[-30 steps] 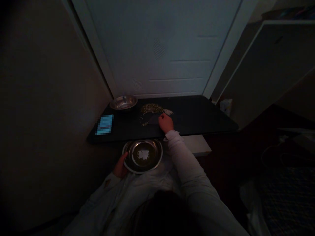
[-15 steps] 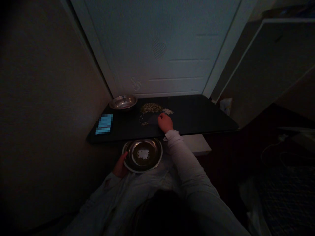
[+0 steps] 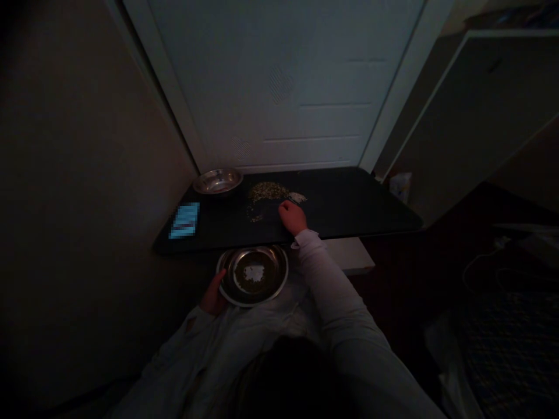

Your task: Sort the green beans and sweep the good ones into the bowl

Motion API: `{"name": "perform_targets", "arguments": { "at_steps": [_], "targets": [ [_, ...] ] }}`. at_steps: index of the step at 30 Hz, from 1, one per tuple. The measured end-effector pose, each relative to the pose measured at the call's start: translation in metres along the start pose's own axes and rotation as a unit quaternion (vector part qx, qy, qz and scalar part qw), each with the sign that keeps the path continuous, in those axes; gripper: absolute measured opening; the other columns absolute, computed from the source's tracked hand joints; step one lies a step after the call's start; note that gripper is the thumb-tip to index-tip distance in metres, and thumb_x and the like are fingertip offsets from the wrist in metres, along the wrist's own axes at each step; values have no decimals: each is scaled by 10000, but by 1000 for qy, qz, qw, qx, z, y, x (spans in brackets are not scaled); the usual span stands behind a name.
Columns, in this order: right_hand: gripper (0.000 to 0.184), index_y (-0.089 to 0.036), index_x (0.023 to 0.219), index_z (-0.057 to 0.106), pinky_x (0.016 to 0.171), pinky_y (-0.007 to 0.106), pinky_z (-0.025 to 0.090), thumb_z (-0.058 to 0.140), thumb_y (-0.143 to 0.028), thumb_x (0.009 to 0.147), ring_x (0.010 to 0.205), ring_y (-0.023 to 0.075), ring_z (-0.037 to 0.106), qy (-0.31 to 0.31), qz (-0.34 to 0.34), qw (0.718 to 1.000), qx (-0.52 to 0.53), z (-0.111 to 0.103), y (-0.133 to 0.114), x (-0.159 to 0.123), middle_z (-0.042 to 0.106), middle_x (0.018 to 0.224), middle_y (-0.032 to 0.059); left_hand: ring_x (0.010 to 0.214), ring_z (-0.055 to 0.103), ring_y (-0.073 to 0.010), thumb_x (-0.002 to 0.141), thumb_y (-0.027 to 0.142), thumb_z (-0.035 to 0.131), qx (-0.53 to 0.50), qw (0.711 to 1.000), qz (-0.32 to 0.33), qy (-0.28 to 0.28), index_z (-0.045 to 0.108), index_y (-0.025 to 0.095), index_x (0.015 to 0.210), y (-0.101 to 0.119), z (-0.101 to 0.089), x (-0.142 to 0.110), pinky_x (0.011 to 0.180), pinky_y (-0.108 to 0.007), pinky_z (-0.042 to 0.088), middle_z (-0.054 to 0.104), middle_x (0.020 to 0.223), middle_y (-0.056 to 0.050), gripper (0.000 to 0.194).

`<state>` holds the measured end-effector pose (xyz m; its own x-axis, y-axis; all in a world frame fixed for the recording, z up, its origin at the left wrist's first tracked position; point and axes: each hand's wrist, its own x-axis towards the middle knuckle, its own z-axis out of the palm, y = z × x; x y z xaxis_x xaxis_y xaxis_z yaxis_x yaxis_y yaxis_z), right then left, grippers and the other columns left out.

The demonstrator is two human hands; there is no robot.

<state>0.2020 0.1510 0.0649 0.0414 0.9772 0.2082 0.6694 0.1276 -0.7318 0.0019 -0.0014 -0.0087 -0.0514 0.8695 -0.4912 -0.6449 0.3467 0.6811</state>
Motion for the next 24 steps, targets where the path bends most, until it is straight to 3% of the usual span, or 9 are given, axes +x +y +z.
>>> {"name": "perform_targets", "arguments": {
  "at_steps": [14, 24],
  "targets": [
    [238, -181, 729, 570, 585, 228, 338, 365, -301, 711, 656, 126, 489, -9, -11, 1000, -15, 1, 0, -2, 577, 683, 5, 1021, 532, -219, 672, 302, 562, -12, 1000, 2, -9, 653, 146, 758, -2, -2, 2, 949, -330, 329, 698, 764, -42, 200],
    [199, -172, 696, 552, 579, 218, 330, 394, -293, 694, 623, 111, 473, -66, -46, 996, 31, 3, 1, -2, 549, 620, -14, 986, 556, -202, 702, 272, 528, -17, 1000, -6, -9, 660, 156, 736, 0, 1, 0, 946, -321, 334, 702, 740, -24, 178]
  ]
}}
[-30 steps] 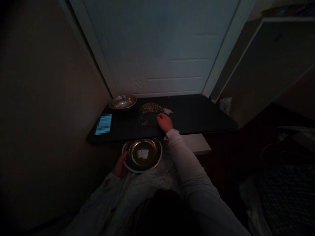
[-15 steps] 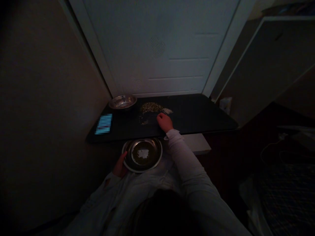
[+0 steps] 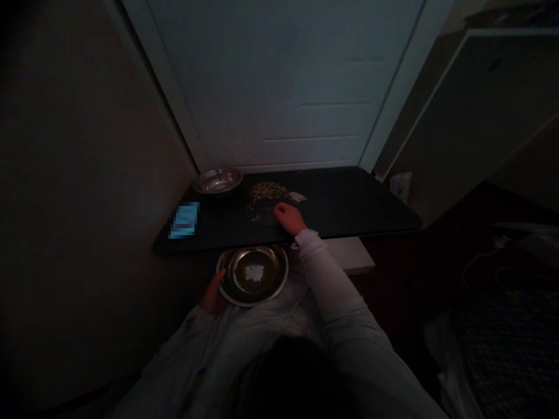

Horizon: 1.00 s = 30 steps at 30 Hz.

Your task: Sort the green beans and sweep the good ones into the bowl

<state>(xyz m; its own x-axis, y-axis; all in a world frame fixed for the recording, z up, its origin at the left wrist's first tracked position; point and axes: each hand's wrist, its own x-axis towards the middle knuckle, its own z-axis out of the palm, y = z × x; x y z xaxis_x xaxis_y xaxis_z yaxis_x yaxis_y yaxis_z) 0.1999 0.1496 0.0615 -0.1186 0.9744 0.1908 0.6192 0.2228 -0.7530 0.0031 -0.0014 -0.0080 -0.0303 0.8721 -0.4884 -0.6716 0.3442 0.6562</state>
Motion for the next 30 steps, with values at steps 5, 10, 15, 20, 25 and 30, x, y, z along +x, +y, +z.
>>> {"name": "perform_targets", "arguments": {
  "at_steps": [5, 10, 15, 20, 25, 30],
  "targets": [
    [197, -170, 682, 539, 577, 222, 327, 384, -291, 690, 619, 111, 467, 25, 1, 1000, 18, 1, 2, 1, 536, 611, -15, 992, 552, -189, 712, 260, 517, 1, 1000, 11, 8, 664, 155, 729, 0, 2, -1, 961, -299, 314, 704, 732, -18, 181],
    [187, -176, 715, 549, 581, 230, 316, 395, -279, 685, 633, 113, 473, 10, -16, 1000, -9, 1, 1, -1, 545, 638, -15, 1006, 543, -202, 712, 267, 514, 3, 1000, 5, 11, 665, 155, 723, 0, 1, 0, 969, -319, 304, 703, 725, -18, 188],
    [174, -174, 684, 545, 571, 227, 323, 407, -281, 681, 597, 106, 472, -22, -26, 999, 19, 1, 3, 0, 529, 586, -28, 1067, 498, -208, 682, 296, 552, 14, 1000, 15, -1, 660, 161, 758, -2, -3, 3, 974, -316, 299, 701, 767, -28, 189],
    [169, -168, 720, 560, 604, 225, 365, 407, -210, 660, 610, 104, 490, 7, -35, 996, 83, 2, 3, 2, 544, 600, -30, 1091, 475, -227, 659, 321, 573, 18, 1000, 21, -5, 653, 158, 766, -4, -8, 7, 960, -334, 318, 697, 800, -42, 211],
    [216, -166, 835, 592, 730, 263, 407, 458, -226, 677, 754, 124, 544, -26, -94, 987, 129, 9, -9, -1, 617, 794, 4, 1081, 483, -227, 669, 308, 563, 4, 1000, 7, 1, 654, 158, 785, -1, -4, 3, 966, -337, 312, 698, 793, -35, 210],
    [227, -173, 883, 619, 824, 282, 393, 481, -251, 721, 867, 131, 551, -55, -165, 981, 81, 14, -23, -6, 632, 914, 27, 1104, 462, -226, 680, 322, 547, 4, 1000, 2, 3, 647, 166, 791, -2, -6, 4, 970, -341, 307, 695, 816, -42, 216]
  ]
}}
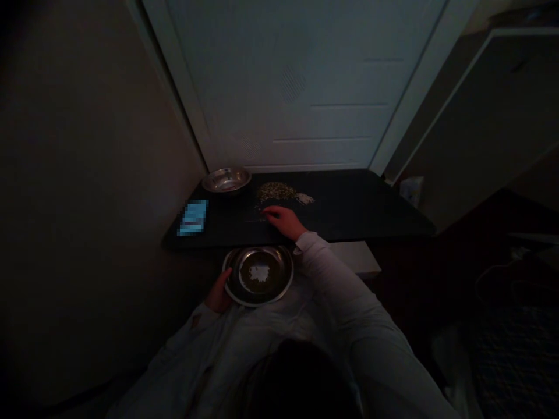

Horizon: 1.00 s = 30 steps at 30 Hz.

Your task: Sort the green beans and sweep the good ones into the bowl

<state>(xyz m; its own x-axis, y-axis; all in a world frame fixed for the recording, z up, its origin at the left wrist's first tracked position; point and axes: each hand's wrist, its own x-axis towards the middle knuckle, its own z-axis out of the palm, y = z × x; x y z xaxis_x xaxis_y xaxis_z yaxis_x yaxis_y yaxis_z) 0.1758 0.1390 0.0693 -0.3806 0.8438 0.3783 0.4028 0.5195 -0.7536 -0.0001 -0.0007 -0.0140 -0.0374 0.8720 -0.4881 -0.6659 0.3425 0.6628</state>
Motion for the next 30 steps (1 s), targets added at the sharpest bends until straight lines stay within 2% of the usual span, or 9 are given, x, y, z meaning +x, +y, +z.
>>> {"name": "perform_targets", "arguments": {
  "at_steps": [12, 21, 30],
  "targets": [
    [250, -195, 927, 619, 852, 288, 383, 470, -176, 727, 903, 126, 542, -52, -23, 996, -65, 3, 5, -4, 614, 958, 26, 1066, 495, -228, 677, 320, 553, 3, 1000, 12, -7, 647, 149, 801, -2, -1, 1, 954, -342, 325, 695, 814, -43, 231],
    [248, -199, 894, 626, 851, 293, 377, 462, -156, 713, 899, 130, 536, -65, -6, 995, -70, -3, 0, -4, 615, 945, 15, 1081, 484, -226, 667, 304, 566, 16, 999, 29, 7, 648, 173, 762, -2, -3, 2, 962, -341, 314, 694, 817, -40, 182],
    [230, -166, 818, 626, 813, 286, 382, 456, -128, 668, 838, 128, 537, -81, 20, 995, -55, -17, 3, -9, 619, 868, 8, 1065, 498, -227, 682, 309, 547, 8, 1000, 17, -15, 649, 158, 796, -1, -1, 0, 957, -340, 322, 694, 820, -39, 215]
  ]
}}
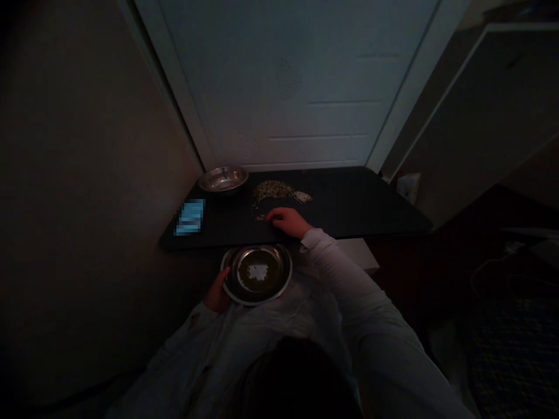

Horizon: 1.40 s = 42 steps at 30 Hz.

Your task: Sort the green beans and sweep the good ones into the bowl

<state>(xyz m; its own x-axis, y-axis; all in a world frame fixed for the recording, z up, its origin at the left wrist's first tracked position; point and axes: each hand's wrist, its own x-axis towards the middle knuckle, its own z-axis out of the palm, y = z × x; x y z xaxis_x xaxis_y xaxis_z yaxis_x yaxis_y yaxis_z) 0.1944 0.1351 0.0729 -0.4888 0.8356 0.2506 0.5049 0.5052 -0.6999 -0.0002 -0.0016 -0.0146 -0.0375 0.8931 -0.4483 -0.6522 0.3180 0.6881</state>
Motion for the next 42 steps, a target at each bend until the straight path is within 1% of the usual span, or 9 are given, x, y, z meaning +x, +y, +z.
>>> {"name": "perform_targets", "arguments": {
  "at_steps": [4, 7, 12, 18, 21, 27, 32, 38, 42],
  "targets": [
    [216, -164, 798, 626, 808, 289, 384, 463, -132, 660, 821, 133, 541, 4, 14, 1000, 2, -9, 5, -4, 623, 844, 7, 1078, 487, -224, 678, 310, 549, 6, 1000, -11, 10, 647, 156, 786, 2, 0, 0, 959, -337, 320, 695, 815, -44, 212],
    [211, -160, 819, 621, 816, 298, 387, 478, -150, 664, 828, 136, 545, 43, 34, 998, 23, -16, 13, -6, 626, 857, 21, 1098, 468, -229, 674, 323, 550, 3, 1000, -29, 7, 646, 146, 802, 3, 1, 0, 957, -339, 325, 696, 820, -49, 239],
    [223, -142, 858, 602, 783, 302, 410, 520, -182, 655, 794, 133, 554, 90, 89, 989, 72, -31, 24, -13, 622, 872, 49, 1103, 464, -229, 679, 317, 545, 2, 1000, -14, -10, 643, 151, 816, 3, -2, 1, 967, -347, 311, 689, 864, -53, 237],
    [249, -126, 875, 583, 629, 240, 424, 508, -152, 640, 592, 102, 537, 50, 177, 981, 57, -38, 31, -26, 607, 663, 16, 1114, 452, -235, 679, 326, 543, 4, 1000, -19, -6, 646, 146, 816, 2, -4, 3, 969, -356, 308, 691, 856, -58, 248],
    [247, -131, 877, 578, 580, 214, 408, 503, -174, 647, 552, 92, 523, 45, 178, 982, 42, -35, 32, -30, 578, 593, -8, 1107, 459, -235, 669, 329, 556, 12, 1000, -12, -11, 650, 147, 803, 2, -4, 4, 970, -347, 305, 691, 860, -60, 245],
    [222, -159, 830, 596, 510, 191, 361, 511, -204, 629, 542, 82, 489, 52, 164, 985, -18, -31, 25, -35, 567, 609, -20, 1109, 456, -241, 669, 350, 550, 9, 1000, -22, -11, 641, 148, 838, 2, -3, 4, 971, -367, 301, 687, 866, -63, 278],
    [242, -161, 848, 600, 512, 202, 345, 498, -234, 641, 528, 84, 465, 34, 168, 984, -40, -29, 15, -39, 558, 601, -22, 1124, 440, -236, 667, 335, 558, 12, 1000, -17, 8, 640, 159, 812, 4, -2, 4, 982, -356, 287, 692, 834, -53, 242],
    [234, -162, 840, 603, 535, 203, 348, 492, -243, 650, 562, 88, 476, 25, 139, 989, -53, -23, 8, -41, 567, 627, -14, 1118, 446, -250, 664, 348, 559, 11, 1000, -19, -9, 641, 161, 824, 3, -3, 4, 979, -374, 289, 689, 852, -59, 259],
    [238, -160, 852, 595, 528, 203, 345, 486, -264, 667, 564, 91, 483, 12, 141, 988, -56, -20, 6, -42, 563, 629, -11, 1111, 454, -238, 667, 340, 558, 1, 1000, -10, 2, 645, 162, 814, 3, -3, 4, 979, -355, 294, 691, 850, -50, 246]
  ]
}}
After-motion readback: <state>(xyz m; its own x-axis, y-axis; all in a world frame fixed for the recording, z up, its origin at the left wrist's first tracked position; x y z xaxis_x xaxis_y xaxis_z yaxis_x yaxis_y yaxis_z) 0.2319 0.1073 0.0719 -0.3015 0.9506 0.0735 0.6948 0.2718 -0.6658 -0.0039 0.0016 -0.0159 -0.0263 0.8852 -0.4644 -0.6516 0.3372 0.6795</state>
